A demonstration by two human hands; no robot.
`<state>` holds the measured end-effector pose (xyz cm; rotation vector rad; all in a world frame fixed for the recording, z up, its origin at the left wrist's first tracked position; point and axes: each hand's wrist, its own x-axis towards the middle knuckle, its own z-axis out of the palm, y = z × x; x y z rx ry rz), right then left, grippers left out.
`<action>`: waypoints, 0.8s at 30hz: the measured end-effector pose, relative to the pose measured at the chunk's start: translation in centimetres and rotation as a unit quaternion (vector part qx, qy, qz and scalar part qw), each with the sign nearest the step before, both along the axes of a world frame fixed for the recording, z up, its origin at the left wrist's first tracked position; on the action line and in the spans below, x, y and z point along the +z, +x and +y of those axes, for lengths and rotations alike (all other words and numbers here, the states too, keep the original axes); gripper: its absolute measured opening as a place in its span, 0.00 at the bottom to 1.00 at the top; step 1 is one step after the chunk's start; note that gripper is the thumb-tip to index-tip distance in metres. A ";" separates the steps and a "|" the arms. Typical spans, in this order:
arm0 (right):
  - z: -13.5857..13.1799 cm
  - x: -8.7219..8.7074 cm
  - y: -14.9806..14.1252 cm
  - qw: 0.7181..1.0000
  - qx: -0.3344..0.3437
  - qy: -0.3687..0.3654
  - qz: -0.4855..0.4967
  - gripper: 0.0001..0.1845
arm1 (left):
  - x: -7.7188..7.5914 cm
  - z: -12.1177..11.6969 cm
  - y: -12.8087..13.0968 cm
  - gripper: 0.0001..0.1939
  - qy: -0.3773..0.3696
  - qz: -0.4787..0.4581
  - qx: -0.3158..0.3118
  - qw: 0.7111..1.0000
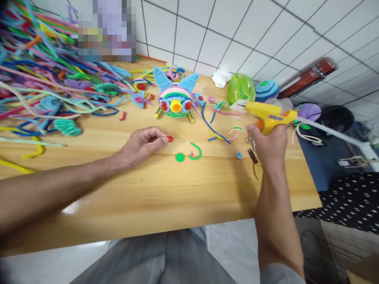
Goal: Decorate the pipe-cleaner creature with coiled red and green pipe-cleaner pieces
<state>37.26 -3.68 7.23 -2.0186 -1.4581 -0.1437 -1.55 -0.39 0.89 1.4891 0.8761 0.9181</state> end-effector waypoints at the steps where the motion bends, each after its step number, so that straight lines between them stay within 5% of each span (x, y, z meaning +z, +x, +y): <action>1: -0.1 0.3 -2.6 0.999 0.015 -0.001 0.034 0.17 | -0.1 0.0 0.0 0.12 0.000 0.000 0.002 1.000; 4: -0.4 -0.2 -9.2 0.988 0.081 -0.066 0.115 0.18 | -0.2 0.1 0.0 0.12 0.003 -0.001 0.002 1.000; 7: -0.8 -1.8 -12.0 0.981 0.106 -0.099 0.133 0.19 | -0.2 0.0 0.0 0.11 0.006 0.004 -0.002 1.000; 12: -0.9 -3.6 -11.6 0.982 0.093 -0.118 0.114 0.15 | 0.2 0.0 0.0 0.12 -0.002 0.006 -0.010 1.000; 24: -0.3 -4.0 -12.3 0.986 0.135 -0.096 0.015 0.11 | 0.3 -0.2 0.1 0.12 -0.001 0.012 -0.022 1.000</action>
